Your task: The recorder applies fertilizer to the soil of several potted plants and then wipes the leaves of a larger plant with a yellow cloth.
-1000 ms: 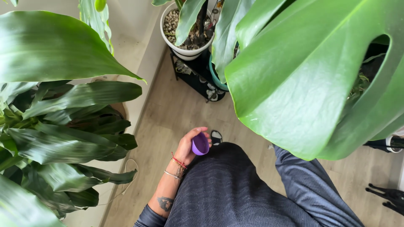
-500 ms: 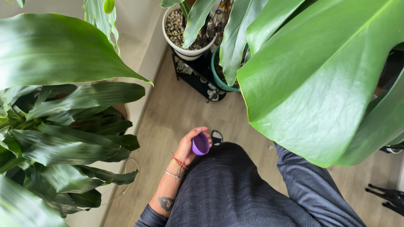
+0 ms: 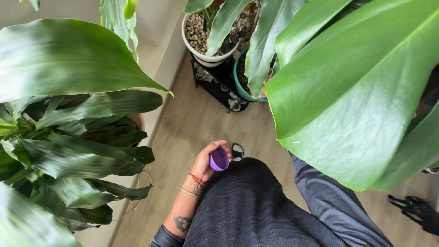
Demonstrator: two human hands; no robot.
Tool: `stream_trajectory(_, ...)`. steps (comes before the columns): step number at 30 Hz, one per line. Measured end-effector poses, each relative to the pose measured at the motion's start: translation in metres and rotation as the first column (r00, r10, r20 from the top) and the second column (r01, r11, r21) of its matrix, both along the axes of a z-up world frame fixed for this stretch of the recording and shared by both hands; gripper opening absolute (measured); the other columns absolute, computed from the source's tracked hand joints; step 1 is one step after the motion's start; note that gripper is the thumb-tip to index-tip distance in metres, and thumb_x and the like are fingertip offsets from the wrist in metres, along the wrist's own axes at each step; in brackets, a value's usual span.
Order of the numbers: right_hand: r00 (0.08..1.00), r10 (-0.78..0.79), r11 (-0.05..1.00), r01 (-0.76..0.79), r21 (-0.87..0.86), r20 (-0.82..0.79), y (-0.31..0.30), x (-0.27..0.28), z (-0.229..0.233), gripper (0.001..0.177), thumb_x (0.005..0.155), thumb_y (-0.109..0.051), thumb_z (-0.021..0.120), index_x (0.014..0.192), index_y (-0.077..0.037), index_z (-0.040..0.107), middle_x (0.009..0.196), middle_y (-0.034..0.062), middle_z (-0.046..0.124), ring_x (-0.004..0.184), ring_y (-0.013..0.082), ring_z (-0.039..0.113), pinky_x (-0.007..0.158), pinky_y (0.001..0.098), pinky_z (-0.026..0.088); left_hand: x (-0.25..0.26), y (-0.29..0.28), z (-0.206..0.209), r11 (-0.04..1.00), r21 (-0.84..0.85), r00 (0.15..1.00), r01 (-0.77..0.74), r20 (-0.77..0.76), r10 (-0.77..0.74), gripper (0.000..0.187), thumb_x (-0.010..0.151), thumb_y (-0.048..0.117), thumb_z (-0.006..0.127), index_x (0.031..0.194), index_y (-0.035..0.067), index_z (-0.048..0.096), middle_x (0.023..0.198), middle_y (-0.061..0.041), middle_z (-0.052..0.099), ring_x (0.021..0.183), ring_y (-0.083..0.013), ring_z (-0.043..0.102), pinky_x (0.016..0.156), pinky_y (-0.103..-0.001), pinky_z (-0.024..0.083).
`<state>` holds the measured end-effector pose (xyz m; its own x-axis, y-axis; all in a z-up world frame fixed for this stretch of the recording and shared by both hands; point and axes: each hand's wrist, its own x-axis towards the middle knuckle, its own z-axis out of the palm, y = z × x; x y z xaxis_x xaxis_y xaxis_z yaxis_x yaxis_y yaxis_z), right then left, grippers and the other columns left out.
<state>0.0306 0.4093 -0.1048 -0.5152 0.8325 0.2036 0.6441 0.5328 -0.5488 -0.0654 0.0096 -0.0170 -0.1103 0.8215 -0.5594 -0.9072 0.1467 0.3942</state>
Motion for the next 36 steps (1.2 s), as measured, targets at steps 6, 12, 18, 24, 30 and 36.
stream_trajectory(6, 0.999, 0.031, 0.999, -0.031, 0.015, -0.01, 0.007, -0.024, -0.024, 0.079, 0.074, -0.053, 0.092, 0.13, -0.005, 0.064, 0.124, 0.0177, 0.069, 0.109, 0.0375, 0.065, 0.092, 0.0485, 0.052, -0.008, -0.013, 0.006, 0.998, -0.051, 0.999, -0.048, -0.008, 0.048, 0.041, 0.097, 0.031, 0.059, 0.125, 0.0, 0.063, 0.104, -0.012, 0.069, 0.096, -0.0273, 0.07, 0.083, -0.043, 0.061)
stream_trajectory(12, 0.998, 0.057, 0.998, -0.057, 0.038, -0.012, -0.006, -0.032, -0.044, 0.081, 0.073, -0.054, 0.093, 0.13, -0.005, 0.064, 0.124, 0.0184, 0.068, 0.109, 0.0386, 0.064, 0.091, 0.0493, 0.052, -0.016, -0.023, -0.001, 0.996, -0.036, 0.996, -0.087, 0.011, 0.088, 0.041, 0.098, 0.03, 0.059, 0.125, 0.0, 0.062, 0.104, -0.013, 0.069, 0.096, -0.0269, 0.07, 0.084, -0.042, 0.061)
stream_trajectory(18, 0.955, -0.291, 0.956, 0.287, -0.063, -0.062, -0.105, -0.033, -0.002, 0.084, 0.07, -0.06, 0.092, 0.127, -0.005, 0.064, 0.122, 0.0203, 0.072, 0.11, 0.0407, 0.068, 0.095, 0.0479, 0.054, -0.029, -0.038, -0.003, 0.994, -0.032, 0.994, -0.104, 0.026, 0.105, 0.04, 0.097, 0.029, 0.06, 0.125, 0.0, 0.062, 0.105, -0.013, 0.069, 0.095, -0.0266, 0.07, 0.083, -0.042, 0.061)
stream_trajectory(24, 0.968, -0.236, 0.952, 0.213, -0.22, -0.082, -0.159, -0.087, 0.024, 0.099, 0.057, -0.056, 0.095, 0.129, -0.002, 0.054, 0.119, 0.0212, 0.071, 0.107, 0.0408, 0.069, 0.091, 0.0479, 0.055, -0.048, -0.067, -0.012, 0.99, -0.074, 0.992, -0.122, 0.037, 0.125, 0.04, 0.097, 0.029, 0.06, 0.125, 0.0, 0.063, 0.103, -0.013, 0.069, 0.093, -0.027, 0.071, 0.082, -0.042, 0.061)
stream_trajectory(30, 0.994, -0.047, 0.966, 0.022, -0.258, -0.094, -0.141, -0.199, 0.031, 0.1, 0.059, -0.055, 0.096, 0.133, -0.005, 0.052, 0.124, 0.0203, 0.069, 0.111, 0.0394, 0.069, 0.095, 0.0468, 0.055, -0.073, -0.078, -0.005, 0.973, -0.103, 0.977, -0.205, 0.034, 0.21, 0.04, 0.097, 0.029, 0.06, 0.125, 0.001, 0.063, 0.102, -0.012, 0.069, 0.092, -0.0264, 0.071, 0.082, -0.042, 0.062)
stream_trajectory(36, 0.996, -0.001, 0.933, 0.035, -0.359, 0.094, -0.111, -0.316, 0.044, 0.109, 0.056, -0.063, 0.091, 0.137, -0.006, 0.047, 0.124, 0.0214, 0.067, 0.111, 0.0415, 0.066, 0.094, 0.0501, 0.054, -0.099, -0.091, 0.007, 0.921, -0.085, 0.924, -0.38, 0.017, 0.383, 0.039, 0.097, 0.028, 0.056, 0.125, 0.001, 0.062, 0.101, -0.011, 0.07, 0.093, -0.0263, 0.071, 0.083, -0.042, 0.061)
